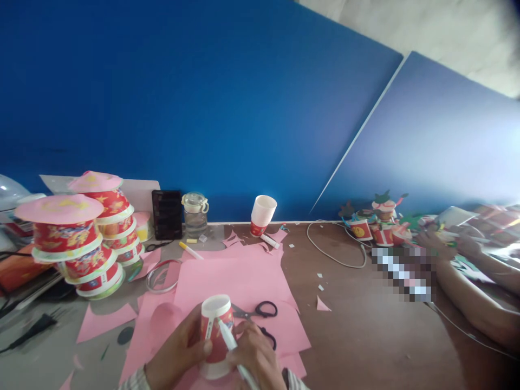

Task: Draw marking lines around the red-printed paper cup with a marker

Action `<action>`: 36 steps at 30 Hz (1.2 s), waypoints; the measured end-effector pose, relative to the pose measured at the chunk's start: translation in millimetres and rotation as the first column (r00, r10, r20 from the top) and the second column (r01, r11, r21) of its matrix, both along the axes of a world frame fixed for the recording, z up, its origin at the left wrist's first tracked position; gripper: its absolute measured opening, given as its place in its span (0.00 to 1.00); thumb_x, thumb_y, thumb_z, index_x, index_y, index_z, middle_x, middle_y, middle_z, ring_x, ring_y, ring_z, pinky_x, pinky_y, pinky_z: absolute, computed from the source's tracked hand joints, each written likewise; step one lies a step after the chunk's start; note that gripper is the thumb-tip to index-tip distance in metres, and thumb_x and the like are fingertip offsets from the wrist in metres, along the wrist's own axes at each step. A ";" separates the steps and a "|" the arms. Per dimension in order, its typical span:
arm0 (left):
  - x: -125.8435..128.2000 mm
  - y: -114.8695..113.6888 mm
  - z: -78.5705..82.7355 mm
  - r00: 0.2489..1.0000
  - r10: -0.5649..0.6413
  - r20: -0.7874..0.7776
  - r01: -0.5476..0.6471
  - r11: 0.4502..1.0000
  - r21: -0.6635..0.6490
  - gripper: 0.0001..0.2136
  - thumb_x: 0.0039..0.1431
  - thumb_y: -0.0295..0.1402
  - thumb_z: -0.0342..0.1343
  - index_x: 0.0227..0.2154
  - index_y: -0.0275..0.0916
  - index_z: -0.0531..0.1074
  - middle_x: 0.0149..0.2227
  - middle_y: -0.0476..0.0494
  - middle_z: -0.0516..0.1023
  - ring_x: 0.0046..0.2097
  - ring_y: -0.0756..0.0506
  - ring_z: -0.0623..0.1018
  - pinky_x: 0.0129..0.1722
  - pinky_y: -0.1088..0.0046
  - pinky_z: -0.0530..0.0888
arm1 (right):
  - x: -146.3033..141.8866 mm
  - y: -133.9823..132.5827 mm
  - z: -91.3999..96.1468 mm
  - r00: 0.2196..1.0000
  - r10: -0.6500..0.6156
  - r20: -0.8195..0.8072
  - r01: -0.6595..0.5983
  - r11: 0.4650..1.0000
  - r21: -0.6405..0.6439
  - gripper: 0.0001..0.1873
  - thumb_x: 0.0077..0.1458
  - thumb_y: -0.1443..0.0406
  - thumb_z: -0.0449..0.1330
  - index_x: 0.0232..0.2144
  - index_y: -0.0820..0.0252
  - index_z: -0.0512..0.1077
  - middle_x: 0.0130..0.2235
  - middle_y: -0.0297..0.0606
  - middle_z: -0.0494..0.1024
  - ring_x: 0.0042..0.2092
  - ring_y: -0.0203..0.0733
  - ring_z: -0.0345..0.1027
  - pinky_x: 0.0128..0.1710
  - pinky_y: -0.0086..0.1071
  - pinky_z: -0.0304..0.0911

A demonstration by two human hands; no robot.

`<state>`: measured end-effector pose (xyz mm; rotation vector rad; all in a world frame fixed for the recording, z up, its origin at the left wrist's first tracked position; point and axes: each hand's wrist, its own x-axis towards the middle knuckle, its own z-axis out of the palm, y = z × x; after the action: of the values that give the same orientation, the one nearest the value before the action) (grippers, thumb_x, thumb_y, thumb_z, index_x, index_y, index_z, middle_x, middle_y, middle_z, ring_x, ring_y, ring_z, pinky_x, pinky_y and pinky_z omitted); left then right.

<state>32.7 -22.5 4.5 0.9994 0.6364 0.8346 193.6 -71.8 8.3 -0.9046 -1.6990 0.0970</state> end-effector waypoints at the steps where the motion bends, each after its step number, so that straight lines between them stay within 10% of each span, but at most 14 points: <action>1: 0.0 -0.1 -0.1 1.000 0.002 -0.001 -0.002 1.000 0.004 0.30 0.34 0.34 0.64 0.44 0.43 0.60 0.40 0.43 0.69 0.42 0.37 0.67 0.36 0.64 0.68 | 0.1 0.2 -0.2 1.000 0.027 -0.009 -0.027 1.000 0.004 0.22 0.55 0.52 0.44 0.24 0.54 0.72 0.17 0.32 0.71 0.23 0.43 0.68 0.25 0.33 0.66; 36: -0.7 -0.1 0.4 1.000 -0.008 0.029 0.009 0.999 -0.040 0.30 0.35 0.33 0.64 0.44 0.44 0.59 0.39 0.43 0.71 0.41 0.37 0.69 0.36 0.62 0.69 | 7.6 1.7 -5.5 0.976 0.134 -0.169 -0.137 0.991 -0.005 0.16 0.54 0.56 0.49 0.27 0.56 0.72 0.19 0.33 0.71 0.21 0.42 0.69 0.22 0.32 0.67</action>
<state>32.0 -22.6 4.9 0.9514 0.6216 0.8248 201.3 -70.1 2.9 -0.7697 -1.6018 0.2724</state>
